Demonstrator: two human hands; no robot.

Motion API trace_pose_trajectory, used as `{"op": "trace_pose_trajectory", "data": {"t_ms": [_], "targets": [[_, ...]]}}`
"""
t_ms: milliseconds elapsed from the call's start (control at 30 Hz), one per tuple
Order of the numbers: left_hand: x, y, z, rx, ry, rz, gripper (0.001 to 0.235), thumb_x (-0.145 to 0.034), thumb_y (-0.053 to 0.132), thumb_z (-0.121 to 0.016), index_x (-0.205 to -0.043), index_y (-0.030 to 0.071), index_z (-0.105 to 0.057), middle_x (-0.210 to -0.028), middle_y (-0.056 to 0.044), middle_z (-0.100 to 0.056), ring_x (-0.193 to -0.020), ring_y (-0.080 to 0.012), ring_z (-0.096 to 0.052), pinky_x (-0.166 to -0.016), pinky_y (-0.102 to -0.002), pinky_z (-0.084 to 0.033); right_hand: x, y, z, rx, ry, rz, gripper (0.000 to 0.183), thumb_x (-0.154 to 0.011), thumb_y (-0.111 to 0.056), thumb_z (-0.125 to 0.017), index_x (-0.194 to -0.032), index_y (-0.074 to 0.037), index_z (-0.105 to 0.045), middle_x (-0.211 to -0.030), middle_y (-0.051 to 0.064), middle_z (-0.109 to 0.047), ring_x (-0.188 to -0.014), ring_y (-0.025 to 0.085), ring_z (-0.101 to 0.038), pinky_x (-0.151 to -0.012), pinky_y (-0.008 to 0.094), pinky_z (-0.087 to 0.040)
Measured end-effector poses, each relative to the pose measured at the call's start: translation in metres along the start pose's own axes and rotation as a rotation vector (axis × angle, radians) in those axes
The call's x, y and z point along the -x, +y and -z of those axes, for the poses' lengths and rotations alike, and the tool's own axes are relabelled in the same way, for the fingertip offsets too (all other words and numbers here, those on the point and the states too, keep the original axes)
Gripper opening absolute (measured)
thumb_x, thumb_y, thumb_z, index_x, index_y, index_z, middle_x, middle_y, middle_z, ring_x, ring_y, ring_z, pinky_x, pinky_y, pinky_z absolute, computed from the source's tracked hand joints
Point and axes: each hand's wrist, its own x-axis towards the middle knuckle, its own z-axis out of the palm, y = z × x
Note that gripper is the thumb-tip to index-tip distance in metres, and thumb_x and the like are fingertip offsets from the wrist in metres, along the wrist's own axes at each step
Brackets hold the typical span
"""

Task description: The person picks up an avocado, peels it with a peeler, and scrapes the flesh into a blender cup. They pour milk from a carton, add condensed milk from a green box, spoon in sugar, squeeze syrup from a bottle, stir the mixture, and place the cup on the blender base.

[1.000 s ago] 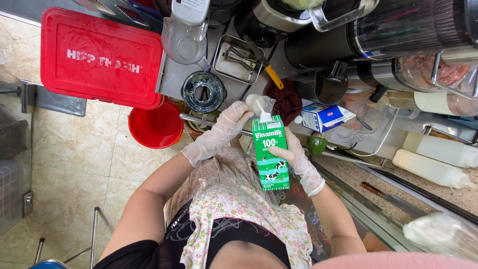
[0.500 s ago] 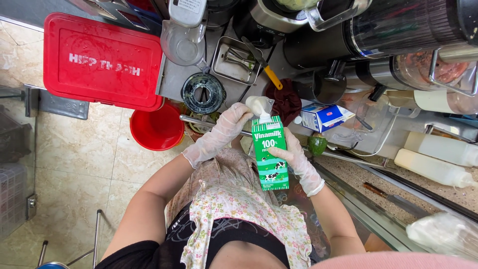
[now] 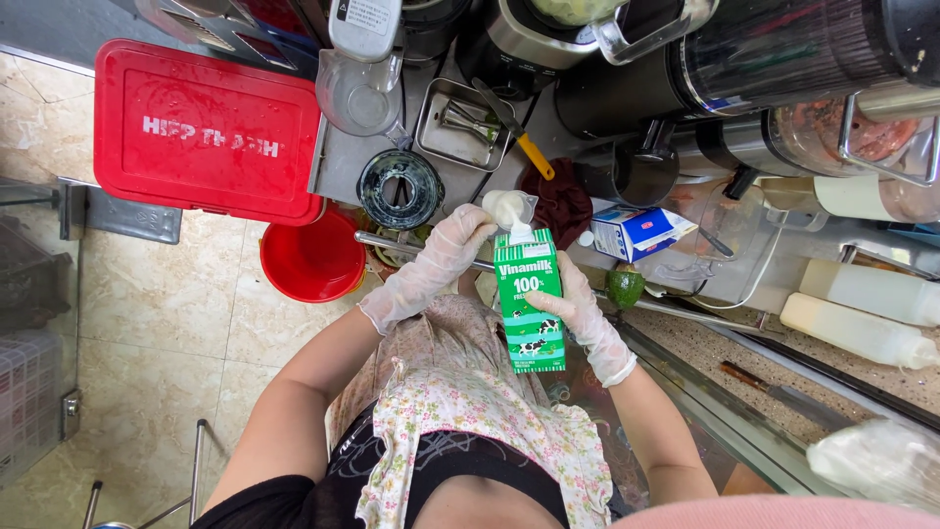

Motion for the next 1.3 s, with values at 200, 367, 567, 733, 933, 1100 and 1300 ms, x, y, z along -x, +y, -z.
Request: {"op": "trace_pose_trajectory", "data": {"t_ms": [200,367,567,733,933,1100,1300], "targets": [[-0.001,0.002,0.002,0.003,-0.007,-0.004,0.012,-0.097,0.01,-0.07,-0.103,0.004,-0.061,-0.101,-0.014,-0.064,-0.091,-0.0353,-0.064,-0.079,-0.041,-0.054,0.0,0.0,0.001,-0.018,-0.006,0.008,0.08,-0.074,-0.053,-0.077,-0.13,0.001,-0.055,-0.111,0.011,-0.07,-0.102,0.019,-0.068,-0.09,0.033,-0.054],[0.0,-0.002,-0.001,0.004,0.001,-0.001,0.013,-0.096,0.01,-0.071,-0.103,0.004,-0.061,-0.1,-0.014,-0.064,-0.091,-0.0353,-0.064,-0.079,-0.041,-0.054,-0.002,0.003,0.001,0.008,-0.006,0.019,0.08,-0.074,-0.053,-0.077,-0.13,0.0,-0.055,-0.111,0.012,-0.07,-0.102,0.02,-0.069,-0.09,0.033,-0.054],[0.0,-0.001,0.0,0.019,0.002,0.01,0.012,-0.096,0.009,-0.071,-0.103,0.004,-0.062,-0.099,-0.015,-0.064,-0.09,-0.0357,-0.065,-0.078,-0.041,-0.054,-0.002,0.001,0.001,0.04,0.0,0.024,0.08,-0.075,-0.053,-0.077,-0.13,0.0,-0.055,-0.11,0.013,-0.071,-0.102,0.021,-0.07,-0.09,0.034,-0.054],[-0.007,0.012,0.009,0.023,-0.007,0.013,0.012,-0.096,0.009,-0.07,-0.104,0.004,-0.062,-0.099,-0.015,-0.064,-0.09,-0.0362,-0.065,-0.078,-0.042,-0.054,0.001,-0.001,0.0,0.073,0.028,0.069,0.081,-0.075,-0.051,-0.08,-0.132,0.0,-0.054,-0.11,0.014,-0.072,-0.102,0.022,-0.07,-0.091,0.035,-0.053],[-0.028,0.041,0.025,0.028,-0.017,-0.017,0.013,-0.097,0.011,-0.069,-0.106,0.004,-0.062,-0.1,-0.015,-0.064,-0.091,-0.0365,-0.065,-0.079,-0.042,-0.054,0.003,-0.006,-0.004,0.138,0.142,0.181,0.084,-0.071,-0.043,-0.087,-0.132,-0.001,-0.05,-0.112,0.014,-0.072,-0.104,0.024,-0.072,-0.092,0.036,-0.054],[-0.055,0.078,0.047,0.01,0.01,-0.064,0.015,-0.096,0.012,-0.071,-0.107,0.004,-0.064,-0.097,-0.015,-0.066,-0.089,-0.0353,-0.066,-0.077,-0.041,-0.053,-0.008,0.008,-0.016,0.207,0.282,0.333,0.091,-0.065,-0.034,-0.095,-0.133,-0.003,-0.043,-0.117,0.015,-0.07,-0.107,0.025,-0.072,-0.094,0.037,-0.055],[-0.128,0.16,0.109,-0.072,0.089,-0.205,0.012,-0.098,0.012,-0.072,-0.106,0.005,-0.066,-0.096,-0.013,-0.068,-0.087,-0.0291,-0.067,-0.078,-0.037,-0.054,-0.051,0.061,-0.046,-0.032,0.417,0.521,0.085,-0.071,-0.018,-0.095,-0.135,-0.004,-0.04,-0.126,0.013,-0.067,-0.113,0.021,-0.069,-0.097,0.035,-0.056]]}}
